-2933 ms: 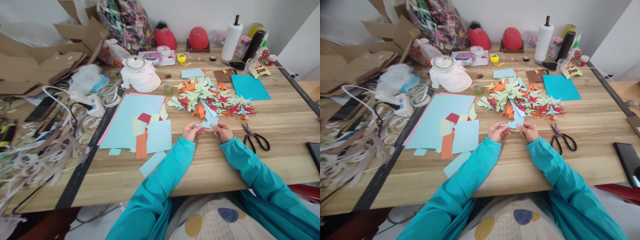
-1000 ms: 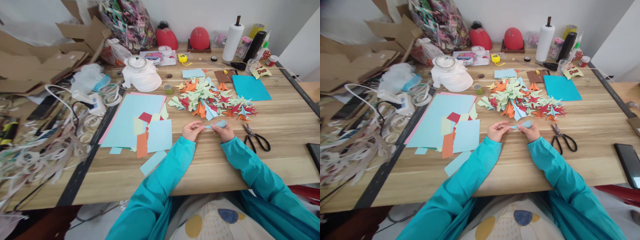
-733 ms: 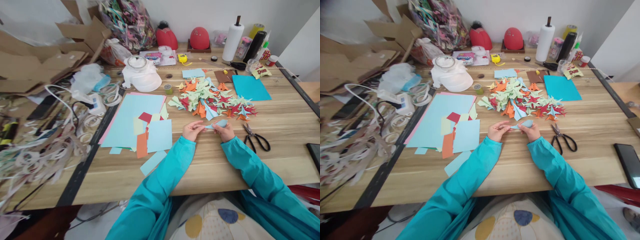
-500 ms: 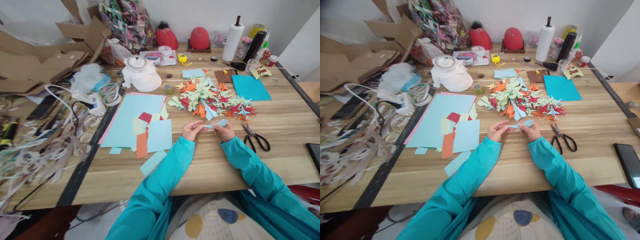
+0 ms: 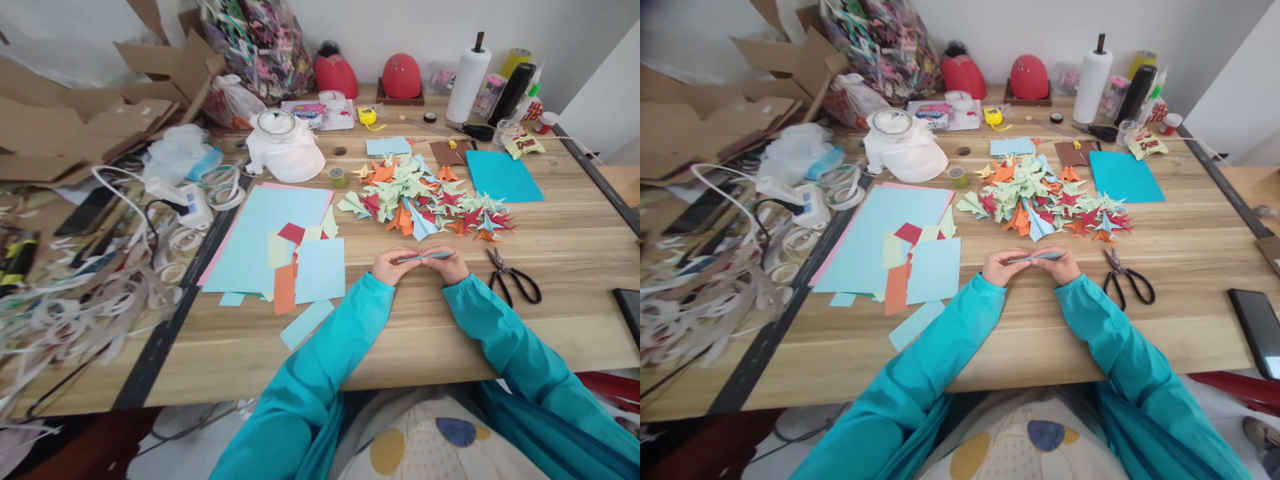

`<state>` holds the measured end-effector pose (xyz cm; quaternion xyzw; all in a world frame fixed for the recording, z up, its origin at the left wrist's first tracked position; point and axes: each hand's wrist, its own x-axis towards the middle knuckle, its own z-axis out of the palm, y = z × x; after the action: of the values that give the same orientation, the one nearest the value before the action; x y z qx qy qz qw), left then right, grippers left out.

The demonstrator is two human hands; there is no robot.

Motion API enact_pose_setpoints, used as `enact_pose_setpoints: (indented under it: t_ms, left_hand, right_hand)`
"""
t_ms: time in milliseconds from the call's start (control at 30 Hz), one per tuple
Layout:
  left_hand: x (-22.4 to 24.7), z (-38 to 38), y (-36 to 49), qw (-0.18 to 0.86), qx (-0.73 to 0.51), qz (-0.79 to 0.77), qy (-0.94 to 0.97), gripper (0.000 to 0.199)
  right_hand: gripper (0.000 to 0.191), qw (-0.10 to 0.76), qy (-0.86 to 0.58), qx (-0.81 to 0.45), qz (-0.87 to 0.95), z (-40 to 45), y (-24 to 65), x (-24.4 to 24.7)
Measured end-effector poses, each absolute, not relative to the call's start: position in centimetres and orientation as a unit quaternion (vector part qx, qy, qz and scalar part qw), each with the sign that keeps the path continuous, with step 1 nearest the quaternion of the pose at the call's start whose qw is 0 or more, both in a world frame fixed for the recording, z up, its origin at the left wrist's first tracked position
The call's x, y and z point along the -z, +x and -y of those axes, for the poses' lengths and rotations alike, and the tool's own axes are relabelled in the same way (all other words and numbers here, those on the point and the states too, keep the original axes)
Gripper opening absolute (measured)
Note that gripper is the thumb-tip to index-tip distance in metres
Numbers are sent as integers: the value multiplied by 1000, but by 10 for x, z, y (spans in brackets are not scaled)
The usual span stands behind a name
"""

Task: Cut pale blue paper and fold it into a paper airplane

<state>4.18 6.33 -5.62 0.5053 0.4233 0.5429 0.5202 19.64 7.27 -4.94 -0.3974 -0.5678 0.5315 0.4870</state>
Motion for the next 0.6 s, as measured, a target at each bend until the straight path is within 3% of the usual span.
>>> enact_pose_setpoints:
  t_ms: [600]
  left_hand:
    - [66,-72,35,507,-545,-355,565,11]
  right_hand:
    - [9,467,-374,-551,582,-73,197,50]
